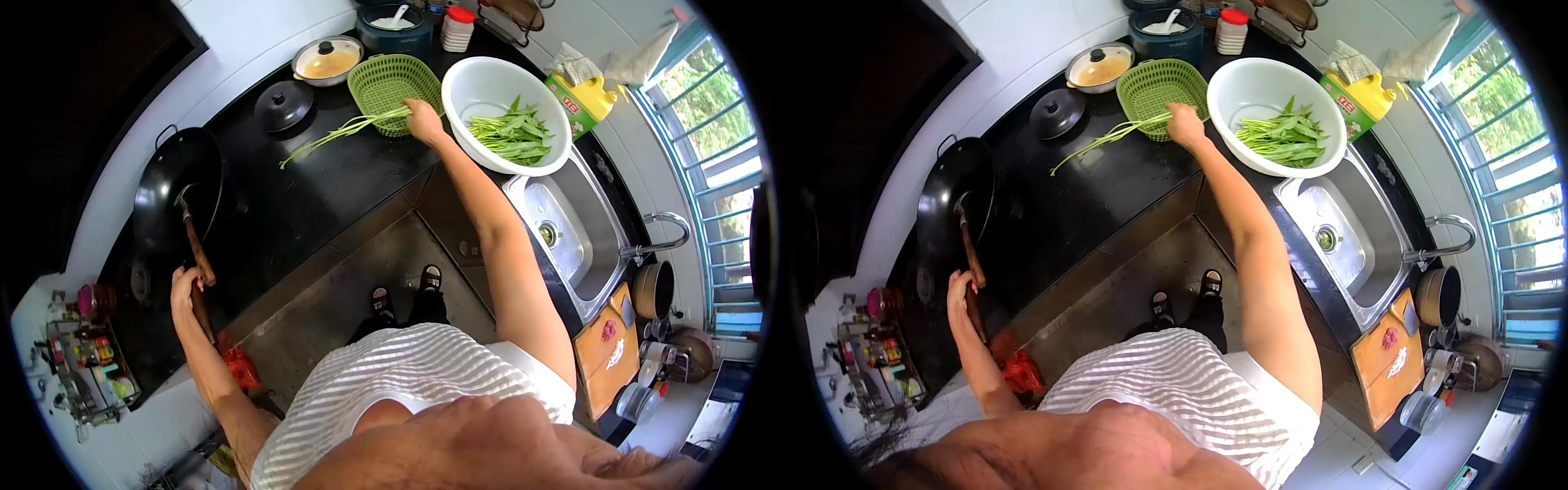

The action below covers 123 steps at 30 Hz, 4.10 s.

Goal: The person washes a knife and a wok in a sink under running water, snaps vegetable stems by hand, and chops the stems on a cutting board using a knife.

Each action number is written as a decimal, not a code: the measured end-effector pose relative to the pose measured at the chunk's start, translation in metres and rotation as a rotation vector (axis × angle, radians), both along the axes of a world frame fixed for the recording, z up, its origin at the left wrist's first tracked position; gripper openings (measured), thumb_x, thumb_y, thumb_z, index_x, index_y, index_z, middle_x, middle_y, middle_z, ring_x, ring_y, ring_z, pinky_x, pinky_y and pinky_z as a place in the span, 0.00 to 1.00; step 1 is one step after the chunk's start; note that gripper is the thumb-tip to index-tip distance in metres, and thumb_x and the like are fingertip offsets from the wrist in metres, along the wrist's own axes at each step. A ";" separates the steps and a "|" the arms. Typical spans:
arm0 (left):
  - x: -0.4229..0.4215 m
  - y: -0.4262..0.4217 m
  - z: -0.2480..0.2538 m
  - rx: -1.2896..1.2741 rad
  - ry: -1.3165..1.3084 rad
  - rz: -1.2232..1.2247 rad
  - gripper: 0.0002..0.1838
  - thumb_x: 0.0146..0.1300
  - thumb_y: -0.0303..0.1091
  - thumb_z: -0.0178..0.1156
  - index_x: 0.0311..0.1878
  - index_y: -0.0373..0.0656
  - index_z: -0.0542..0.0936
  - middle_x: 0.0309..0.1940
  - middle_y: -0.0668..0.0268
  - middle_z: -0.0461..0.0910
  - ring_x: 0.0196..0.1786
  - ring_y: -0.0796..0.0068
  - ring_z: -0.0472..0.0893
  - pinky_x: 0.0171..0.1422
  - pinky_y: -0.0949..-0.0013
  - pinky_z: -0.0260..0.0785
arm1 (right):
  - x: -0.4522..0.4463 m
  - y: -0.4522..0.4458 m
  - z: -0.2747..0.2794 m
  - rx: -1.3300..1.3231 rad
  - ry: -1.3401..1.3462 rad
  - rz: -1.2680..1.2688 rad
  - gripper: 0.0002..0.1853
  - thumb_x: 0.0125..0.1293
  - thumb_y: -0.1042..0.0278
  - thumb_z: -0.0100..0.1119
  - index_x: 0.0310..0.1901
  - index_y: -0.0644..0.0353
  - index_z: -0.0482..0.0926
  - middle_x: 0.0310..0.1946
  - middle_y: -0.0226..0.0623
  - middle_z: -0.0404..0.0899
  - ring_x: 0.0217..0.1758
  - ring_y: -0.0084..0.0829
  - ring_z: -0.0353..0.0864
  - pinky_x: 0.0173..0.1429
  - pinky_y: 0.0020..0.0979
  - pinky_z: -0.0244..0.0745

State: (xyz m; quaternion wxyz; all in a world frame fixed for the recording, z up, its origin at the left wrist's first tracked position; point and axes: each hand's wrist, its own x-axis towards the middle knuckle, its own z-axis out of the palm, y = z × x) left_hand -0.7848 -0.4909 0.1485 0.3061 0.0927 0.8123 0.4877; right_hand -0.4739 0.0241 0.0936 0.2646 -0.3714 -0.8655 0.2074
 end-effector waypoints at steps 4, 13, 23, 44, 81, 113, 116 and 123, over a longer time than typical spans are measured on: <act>0.007 0.008 0.010 -0.062 0.029 0.116 0.07 0.49 0.24 0.50 0.32 0.34 0.65 0.15 0.66 0.68 0.14 0.77 0.68 0.18 0.75 0.61 | -0.030 0.020 -0.006 -0.005 -0.412 -0.022 0.20 0.52 0.71 0.51 0.50 0.48 0.73 0.55 0.42 0.64 0.59 0.43 0.61 0.58 0.42 0.63; 0.008 0.012 0.019 -0.112 0.009 0.109 0.22 0.50 0.23 0.51 0.46 0.23 0.57 0.15 0.64 0.70 0.15 0.78 0.69 0.18 0.76 0.62 | -0.042 0.054 0.021 0.068 -0.111 0.079 0.09 0.59 0.62 0.44 0.34 0.57 0.71 0.27 0.45 0.76 0.33 0.45 0.77 0.37 0.43 0.71; 0.000 0.005 0.011 -0.014 -0.125 0.093 0.41 0.50 0.24 0.52 0.60 0.18 0.37 0.15 0.64 0.70 0.15 0.77 0.69 0.18 0.76 0.62 | 0.192 0.141 0.081 0.050 -0.537 -0.427 0.18 0.57 0.55 0.52 0.43 0.59 0.72 0.31 0.44 0.76 0.36 0.44 0.76 0.42 0.41 0.69; 0.036 -0.005 0.035 -0.023 -0.016 -0.064 0.19 0.45 0.24 0.52 0.42 0.29 0.62 0.18 0.64 0.69 0.15 0.78 0.67 0.18 0.75 0.59 | 0.127 -0.126 0.163 -0.389 0.548 0.317 0.14 0.55 0.77 0.52 0.45 0.63 0.74 0.36 0.35 0.75 0.39 0.25 0.73 0.44 0.24 0.68; 0.615 0.328 0.002 -0.182 -0.353 -1.462 0.20 0.45 0.23 0.55 0.46 0.36 0.69 0.20 0.70 0.70 0.15 0.83 0.67 0.18 0.79 0.59 | 0.788 -0.048 -0.063 -0.161 0.326 -0.972 0.23 0.59 0.64 0.48 0.55 0.67 0.65 0.48 0.49 0.72 0.51 0.42 0.71 0.52 0.33 0.65; 0.649 0.402 -0.061 -0.188 -0.329 -1.485 0.17 0.44 0.23 0.54 0.41 0.31 0.68 0.19 0.66 0.70 0.15 0.80 0.68 0.18 0.75 0.61 | 0.801 0.063 -0.097 -0.315 1.112 -1.362 0.14 0.63 0.64 0.43 0.32 0.68 0.71 0.25 0.37 0.72 0.26 0.29 0.72 0.33 0.28 0.69; 0.648 0.405 -0.066 -0.187 -0.275 -1.522 0.18 0.45 0.24 0.55 0.42 0.30 0.67 0.20 0.64 0.71 0.16 0.79 0.69 0.20 0.73 0.63 | 0.785 0.040 -0.078 -0.228 0.805 -1.293 0.18 0.62 0.62 0.45 0.43 0.72 0.70 0.38 0.48 0.74 0.41 0.39 0.73 0.49 0.33 0.65; 0.658 0.408 -0.078 -0.388 0.312 -1.700 0.28 0.50 0.43 0.56 0.48 0.30 0.64 0.33 0.45 0.76 0.42 0.48 0.75 0.47 0.51 0.64 | 0.666 0.014 -0.041 -0.067 0.308 -0.655 0.16 0.58 0.68 0.51 0.48 0.63 0.71 0.52 0.47 0.68 0.58 0.42 0.64 0.61 0.35 0.56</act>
